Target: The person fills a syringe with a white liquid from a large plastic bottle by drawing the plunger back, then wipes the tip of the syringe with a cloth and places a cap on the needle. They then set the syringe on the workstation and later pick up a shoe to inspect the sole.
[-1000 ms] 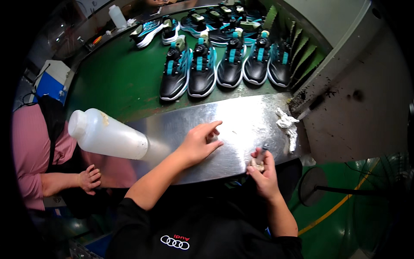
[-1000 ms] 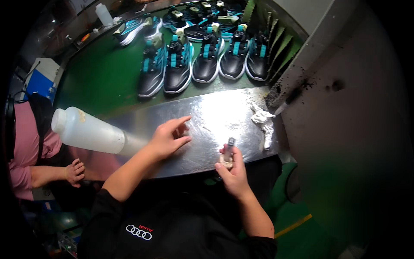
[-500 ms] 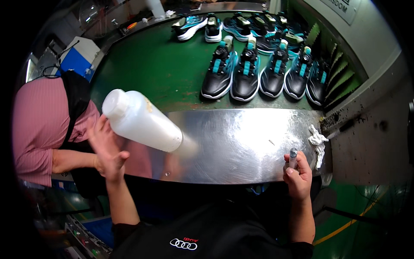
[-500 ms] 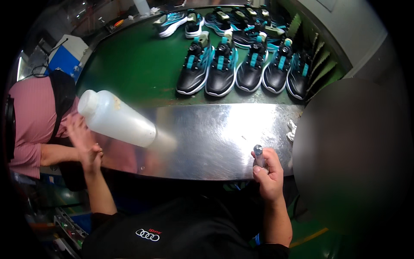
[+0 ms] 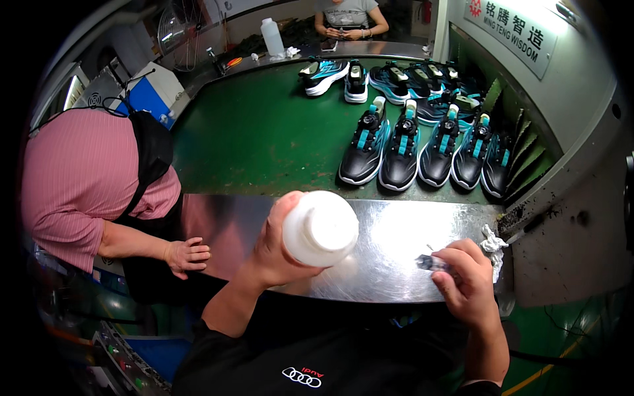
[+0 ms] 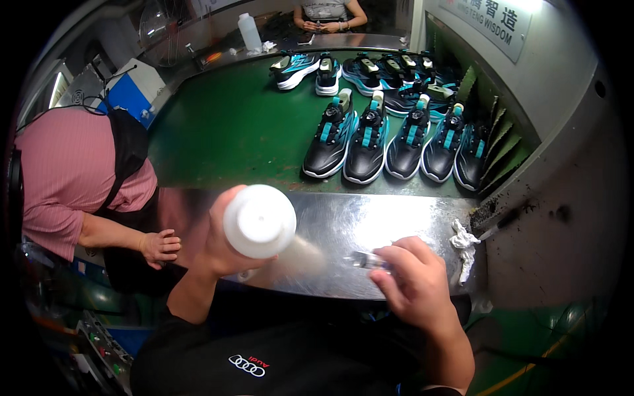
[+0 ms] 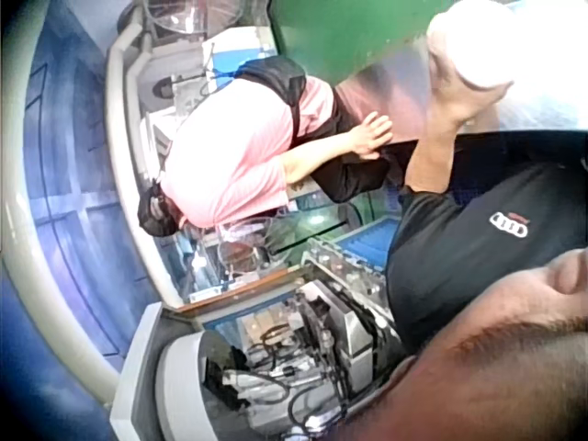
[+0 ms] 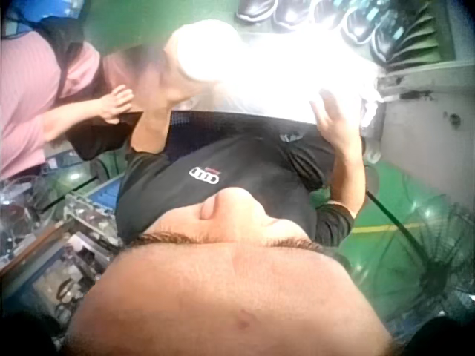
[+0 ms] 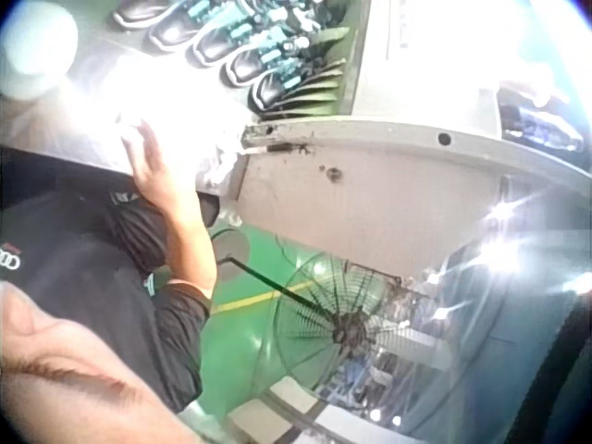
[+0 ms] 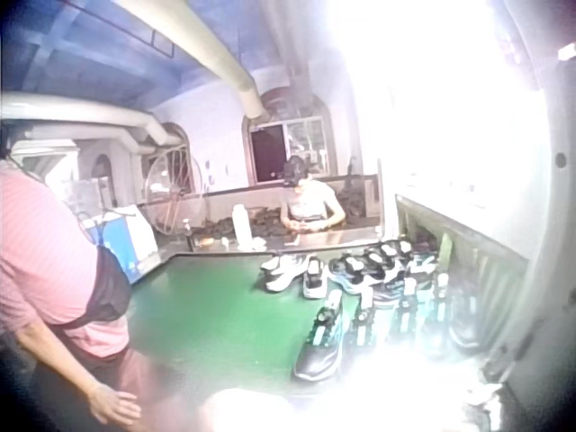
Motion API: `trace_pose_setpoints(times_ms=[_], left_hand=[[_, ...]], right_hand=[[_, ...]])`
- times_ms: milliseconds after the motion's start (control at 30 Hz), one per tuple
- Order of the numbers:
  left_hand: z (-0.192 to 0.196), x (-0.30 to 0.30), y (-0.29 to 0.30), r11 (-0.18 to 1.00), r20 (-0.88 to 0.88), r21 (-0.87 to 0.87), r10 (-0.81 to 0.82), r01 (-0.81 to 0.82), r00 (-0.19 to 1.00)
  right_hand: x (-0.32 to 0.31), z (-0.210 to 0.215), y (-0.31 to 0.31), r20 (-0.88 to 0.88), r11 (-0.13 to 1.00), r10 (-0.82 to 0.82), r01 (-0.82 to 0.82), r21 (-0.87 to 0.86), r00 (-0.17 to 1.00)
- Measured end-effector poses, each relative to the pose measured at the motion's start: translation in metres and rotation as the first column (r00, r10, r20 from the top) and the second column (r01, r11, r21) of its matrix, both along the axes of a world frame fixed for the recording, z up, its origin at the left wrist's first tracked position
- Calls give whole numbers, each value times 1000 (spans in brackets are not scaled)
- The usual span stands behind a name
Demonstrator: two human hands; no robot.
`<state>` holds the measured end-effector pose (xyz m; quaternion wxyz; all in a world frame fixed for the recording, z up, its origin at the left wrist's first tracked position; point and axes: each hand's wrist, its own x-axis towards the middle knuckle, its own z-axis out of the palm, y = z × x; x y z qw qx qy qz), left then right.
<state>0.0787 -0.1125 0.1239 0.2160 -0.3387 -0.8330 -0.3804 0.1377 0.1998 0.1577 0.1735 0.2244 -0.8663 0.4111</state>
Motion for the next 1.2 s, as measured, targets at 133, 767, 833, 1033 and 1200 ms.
trace_pose_setpoints(times_ms=[133, 767, 833, 1033, 1200], left_hand=[[0, 1, 9, 992, -11, 0, -123, 123, 992], [7, 12, 32, 983, -178, -20, -185, 184, 967], [13, 10, 38, 977, -164, -63, -211, 203, 964], [12, 1, 46, 962, -131, -126, -259, 243, 957], [2, -3, 30, 954, 65, -117, -268, 275, 961]], right_hand=[[-12, 39, -21, -238, 969, 80, -19, 246, 968], [7, 78, -41, -527, 741, 128, 272, 614, 840], [9, 79, -41, -572, 686, 157, 328, 650, 805], [7, 68, -23, -408, 747, 50, 237, 621, 912], [21, -8, 6, -146, 908, -190, 231, 350, 971]])
